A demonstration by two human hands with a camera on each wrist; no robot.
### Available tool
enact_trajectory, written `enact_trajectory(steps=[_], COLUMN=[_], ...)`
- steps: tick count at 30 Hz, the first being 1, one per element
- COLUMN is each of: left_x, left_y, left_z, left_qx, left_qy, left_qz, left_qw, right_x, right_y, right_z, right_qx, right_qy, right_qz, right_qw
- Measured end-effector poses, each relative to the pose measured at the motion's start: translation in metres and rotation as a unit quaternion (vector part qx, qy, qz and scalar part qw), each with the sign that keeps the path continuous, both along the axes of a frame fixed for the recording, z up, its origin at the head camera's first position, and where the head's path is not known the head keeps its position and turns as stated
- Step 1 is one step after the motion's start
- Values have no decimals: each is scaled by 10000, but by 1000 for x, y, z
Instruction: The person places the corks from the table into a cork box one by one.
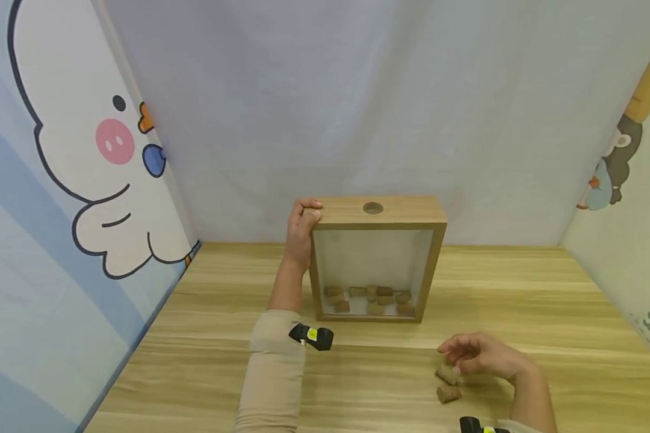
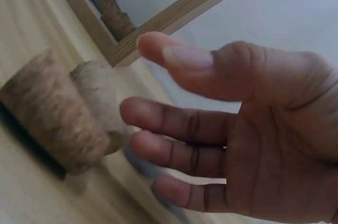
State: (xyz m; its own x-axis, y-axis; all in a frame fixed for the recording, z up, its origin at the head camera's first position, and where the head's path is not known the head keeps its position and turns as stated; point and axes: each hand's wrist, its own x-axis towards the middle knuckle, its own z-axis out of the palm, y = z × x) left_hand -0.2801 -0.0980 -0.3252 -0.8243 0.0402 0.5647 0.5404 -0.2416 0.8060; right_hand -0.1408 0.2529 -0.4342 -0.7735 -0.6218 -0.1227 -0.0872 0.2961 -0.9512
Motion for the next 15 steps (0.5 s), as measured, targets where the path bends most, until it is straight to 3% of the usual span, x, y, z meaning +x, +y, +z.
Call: enact_trajectory(steps=[8,15], left_x=[-1,-1], left_y=[0,-1], left_z=[0,-1], left_qx=[107,72], left_qy=[-48,-79], left_qz=[-68,-75], left_qw=[9999,9999], right_x=[0,0], right_y=[-8,-19], right_z=[-8,-9], right_qx=[273,586], right_qy=[-8,-285], right_qz=[137,-386], right_qw=[9995,9971])
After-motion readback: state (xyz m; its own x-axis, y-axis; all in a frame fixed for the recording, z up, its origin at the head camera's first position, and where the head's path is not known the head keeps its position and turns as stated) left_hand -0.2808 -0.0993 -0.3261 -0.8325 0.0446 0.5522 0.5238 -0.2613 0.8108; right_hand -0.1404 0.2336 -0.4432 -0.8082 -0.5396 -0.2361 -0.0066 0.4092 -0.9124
